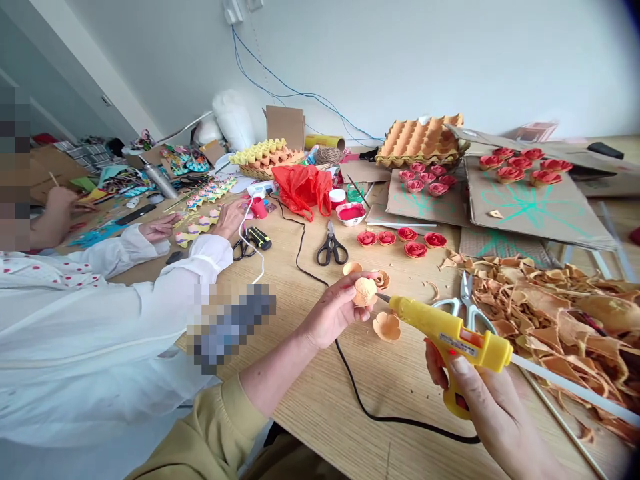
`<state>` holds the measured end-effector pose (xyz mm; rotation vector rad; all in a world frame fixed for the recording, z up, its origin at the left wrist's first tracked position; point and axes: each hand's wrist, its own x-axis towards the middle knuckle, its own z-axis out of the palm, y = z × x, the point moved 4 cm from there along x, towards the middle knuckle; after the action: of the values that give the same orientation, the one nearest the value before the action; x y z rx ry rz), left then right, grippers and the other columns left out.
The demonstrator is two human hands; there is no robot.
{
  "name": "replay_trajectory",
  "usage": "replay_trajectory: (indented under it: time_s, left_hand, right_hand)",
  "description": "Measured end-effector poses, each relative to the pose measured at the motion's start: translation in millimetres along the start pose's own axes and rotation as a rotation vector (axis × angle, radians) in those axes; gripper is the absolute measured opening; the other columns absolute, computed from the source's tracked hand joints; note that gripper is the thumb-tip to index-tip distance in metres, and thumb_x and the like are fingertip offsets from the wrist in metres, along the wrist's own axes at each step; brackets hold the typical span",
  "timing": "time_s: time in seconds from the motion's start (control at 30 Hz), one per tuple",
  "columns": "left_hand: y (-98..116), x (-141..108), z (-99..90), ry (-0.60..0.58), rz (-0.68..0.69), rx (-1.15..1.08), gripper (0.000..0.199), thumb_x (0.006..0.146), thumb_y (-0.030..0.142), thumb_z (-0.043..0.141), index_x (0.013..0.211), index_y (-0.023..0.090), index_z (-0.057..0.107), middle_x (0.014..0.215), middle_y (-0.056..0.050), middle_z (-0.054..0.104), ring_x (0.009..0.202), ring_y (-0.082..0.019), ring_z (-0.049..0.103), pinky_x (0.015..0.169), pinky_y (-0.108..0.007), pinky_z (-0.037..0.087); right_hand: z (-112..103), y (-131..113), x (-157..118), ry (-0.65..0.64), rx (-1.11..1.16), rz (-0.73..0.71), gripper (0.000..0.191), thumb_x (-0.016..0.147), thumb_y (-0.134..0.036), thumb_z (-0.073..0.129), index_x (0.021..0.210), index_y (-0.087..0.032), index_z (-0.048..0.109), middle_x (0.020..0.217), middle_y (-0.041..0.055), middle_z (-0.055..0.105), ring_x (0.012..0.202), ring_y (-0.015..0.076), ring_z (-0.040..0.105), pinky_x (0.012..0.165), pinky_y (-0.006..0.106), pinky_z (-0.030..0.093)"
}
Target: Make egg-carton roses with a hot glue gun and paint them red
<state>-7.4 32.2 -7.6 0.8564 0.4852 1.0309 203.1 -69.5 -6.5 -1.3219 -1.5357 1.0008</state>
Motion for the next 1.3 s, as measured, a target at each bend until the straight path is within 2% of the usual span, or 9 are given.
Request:
replay_trajectory:
  time_s: [0.23,0.43,0.7,0.93,1.2,1.3]
  left_hand:
    - [1,1,0.8,0.014,0.016,0.031,0.040,0.080,0.041,0.084,0.113,0.019,0.078,0.102,-0.009,0.070,0.077,-0.013,0.057,0.064,-0.022,0.045]
    - [2,1,-1.7,0.035,0.048,0.052,0.038,0.082,0.040,0.083,0.113,0.019,0.079,0.102,-0.009,0.069,0.077,-0.012,0.055,0.064,-0.022,0.046]
    - [2,0,-4.4,0.054,0.057,0.075,0.038,0.082,0.040,0.083,0.114,0.021,0.079,0.110,-0.009,0.067,0.082,-0.012,0.055,0.065,-0.020,0.048]
    - [2,2,-4.4,0.053,0.048,0.075,0.043,0.078,0.045,0.086,0.112,0.020,0.080,0.106,-0.008,0.067,0.080,-0.013,0.054,0.063,-0.021,0.048]
    - [5,0,-2.0,0.014,0.033,0.026,0.039,0.083,0.044,0.083,0.113,0.019,0.078,0.101,-0.008,0.069,0.074,-0.011,0.056,0.064,-0.021,0.048]
    - [3,1,-3.8,0.010,0.022,0.010,0.040,0.084,0.045,0.081,0.114,0.017,0.077,0.101,-0.008,0.069,0.072,-0.011,0.058,0.064,-0.021,0.048]
  right_hand:
    - [5,1,-1,0.055,0.038,0.020,0.048,0.100,-0.064,0.048,0.090,-0.020,0.065,0.072,0.0023,0.059,0.056,0.0139,0.048,0.048,0.025,0.044]
    - [7,-12,5,0.009,0.044,-0.049,0.054,0.100,-0.067,0.045,0.083,-0.020,0.064,0.068,0.0021,0.058,0.057,0.0141,0.051,0.051,0.026,0.045]
    - [10,-10,5,-0.032,0.067,0.012,0.060,0.098,-0.073,0.043,0.087,-0.018,0.066,0.067,0.0019,0.056,0.054,0.0125,0.043,0.043,0.024,0.035]
    - [7,-5,4,0.010,0.062,0.031,0.060,0.097,-0.073,0.045,0.085,-0.018,0.066,0.069,0.0027,0.056,0.056,0.0131,0.046,0.046,0.025,0.040]
    - [8,-6,6,0.028,0.040,0.018,0.060,0.098,-0.071,0.043,0.085,-0.018,0.066,0.070,0.0030,0.057,0.060,0.0145,0.049,0.051,0.026,0.043]
    - [9,-9,8,0.000,0.035,0.020,0.061,0.099,-0.072,0.041,0.083,-0.018,0.065,0.069,0.0020,0.055,0.057,0.0137,0.046,0.048,0.026,0.041]
